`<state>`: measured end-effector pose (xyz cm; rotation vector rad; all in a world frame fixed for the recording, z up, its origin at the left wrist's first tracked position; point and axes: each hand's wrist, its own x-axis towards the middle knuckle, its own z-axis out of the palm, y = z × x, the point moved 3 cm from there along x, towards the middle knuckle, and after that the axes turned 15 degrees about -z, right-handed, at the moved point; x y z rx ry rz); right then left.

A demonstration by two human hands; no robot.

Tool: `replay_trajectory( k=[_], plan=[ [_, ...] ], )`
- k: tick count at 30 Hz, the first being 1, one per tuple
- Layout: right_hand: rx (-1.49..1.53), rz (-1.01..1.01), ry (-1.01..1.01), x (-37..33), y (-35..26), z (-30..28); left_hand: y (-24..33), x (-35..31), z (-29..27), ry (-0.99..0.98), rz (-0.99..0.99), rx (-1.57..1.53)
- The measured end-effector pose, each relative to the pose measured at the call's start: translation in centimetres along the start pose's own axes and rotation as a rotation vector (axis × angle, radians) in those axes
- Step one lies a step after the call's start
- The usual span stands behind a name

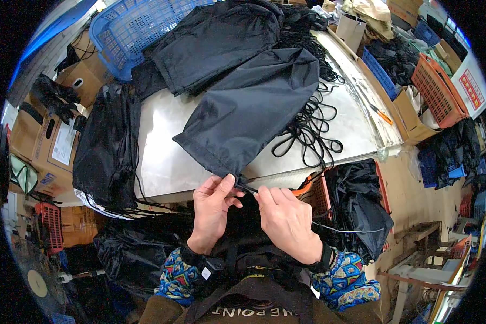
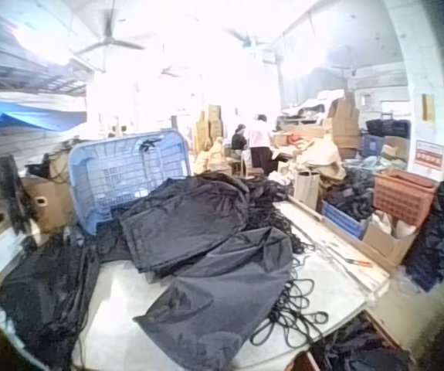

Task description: The person threads black drawstrings through the hems of black fabric bags using a small metal tool. They repeatedly pick up a bag, insert the tool into the hem, pull the string through, and place the finished bag on a growing pile on the table.

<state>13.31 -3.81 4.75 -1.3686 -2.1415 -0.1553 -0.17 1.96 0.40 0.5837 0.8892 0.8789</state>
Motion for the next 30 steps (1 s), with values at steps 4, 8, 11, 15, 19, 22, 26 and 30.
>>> replay_trajectory(
  k=[4,8,11,15,19,22,26,30],
  plan=[
    [-0.013,0.03,0.002,0.1,0.4,-0.2,0.7,-0.3,0.2,0.012,0.027,-0.034],
    [0.047,0.02,0.046,-0.2,0.8,-0.3,0.7,-0.1,-1.1,0.056,0.127,0.181],
    [0.083,-0.003,0.06,-0.2,0.2,-0.1,0.7,-0.1,-1.2,0.056,0.043,0.076],
    [0.066,0.003,0.058,-0.5,0.5,0.2,1.0,-0.1,-0.5,-0.067,-0.107,-0.217],
    [0.049,0.016,0.027,-0.3,0.5,-0.5,1.0,-0.1,-0.4,-0.097,-0.135,-0.199],
    [0.058,-0.006,0.051,-0.4,0.2,-0.7,0.6,0.2,-0.8,-0.055,-0.125,-0.197],
    [0.069,-0.028,0.024,-0.3,-0.1,-0.6,0.3,0.3,-0.8,-0.008,-0.11,-0.147],
    [0.09,-0.036,-0.013,-0.1,-0.2,-0.5,0.2,0.0,-0.4,0.005,-0.082,-0.102]
  ],
)
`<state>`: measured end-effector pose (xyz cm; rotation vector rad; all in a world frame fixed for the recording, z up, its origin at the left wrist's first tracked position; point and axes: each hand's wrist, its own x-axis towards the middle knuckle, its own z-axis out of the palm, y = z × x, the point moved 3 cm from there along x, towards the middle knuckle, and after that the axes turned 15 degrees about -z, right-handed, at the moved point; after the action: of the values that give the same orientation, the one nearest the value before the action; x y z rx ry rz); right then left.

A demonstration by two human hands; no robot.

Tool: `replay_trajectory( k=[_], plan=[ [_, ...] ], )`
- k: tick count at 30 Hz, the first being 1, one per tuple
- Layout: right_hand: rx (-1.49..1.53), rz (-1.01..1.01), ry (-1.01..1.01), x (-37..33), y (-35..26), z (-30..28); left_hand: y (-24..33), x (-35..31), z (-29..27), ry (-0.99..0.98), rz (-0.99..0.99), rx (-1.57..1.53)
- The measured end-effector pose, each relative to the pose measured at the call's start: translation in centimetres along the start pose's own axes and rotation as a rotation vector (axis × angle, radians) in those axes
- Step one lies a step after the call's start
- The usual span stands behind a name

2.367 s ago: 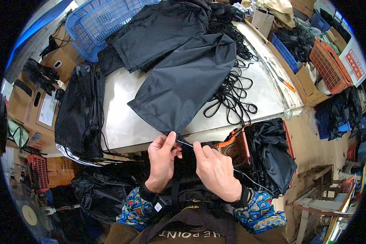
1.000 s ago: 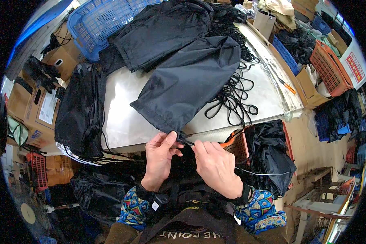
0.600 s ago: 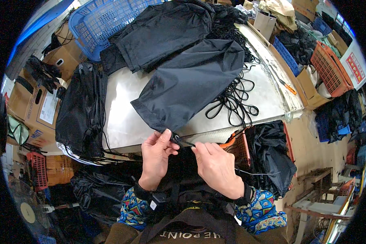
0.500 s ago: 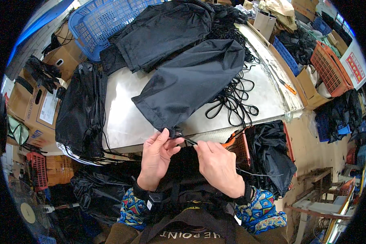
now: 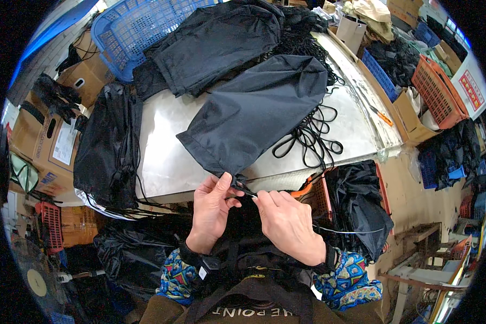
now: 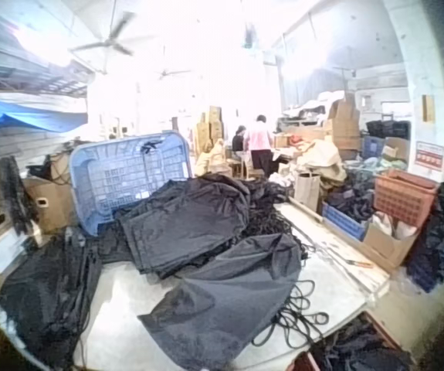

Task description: The person threads black drawstrings through the hems of black fabric bags using a small metal tool. They repeatedly pick up a bag, insert the tool into the hem, pull the string through, and place the finished bag on a growing pile on the table.

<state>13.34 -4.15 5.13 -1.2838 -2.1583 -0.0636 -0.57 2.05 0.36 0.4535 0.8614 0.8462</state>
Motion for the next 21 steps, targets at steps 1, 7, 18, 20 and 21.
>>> replay_trajectory(
  k=[1,7,18,20,21],
  plan=[
    [-0.003,-0.001,0.005,0.1,0.0,0.1,-0.1,-0.1,0.1,0.0,0.008,0.012],
    [0.067,0.035,-0.055,1.2,0.0,1.0,-0.8,-0.3,0.5,0.021,0.136,0.156],
    [0.192,-0.01,-0.188,-1.1,2.9,-1.4,-2.3,0.5,1.0,-0.095,-0.041,0.221],
    [0.291,0.004,-0.133,-1.7,3.2,-1.0,-0.7,1.1,-0.6,0.086,0.083,0.001],
    [0.325,0.017,-0.113,-1.7,3.1,-1.3,0.4,1.9,-2.1,0.13,0.143,-0.017]
  ],
)
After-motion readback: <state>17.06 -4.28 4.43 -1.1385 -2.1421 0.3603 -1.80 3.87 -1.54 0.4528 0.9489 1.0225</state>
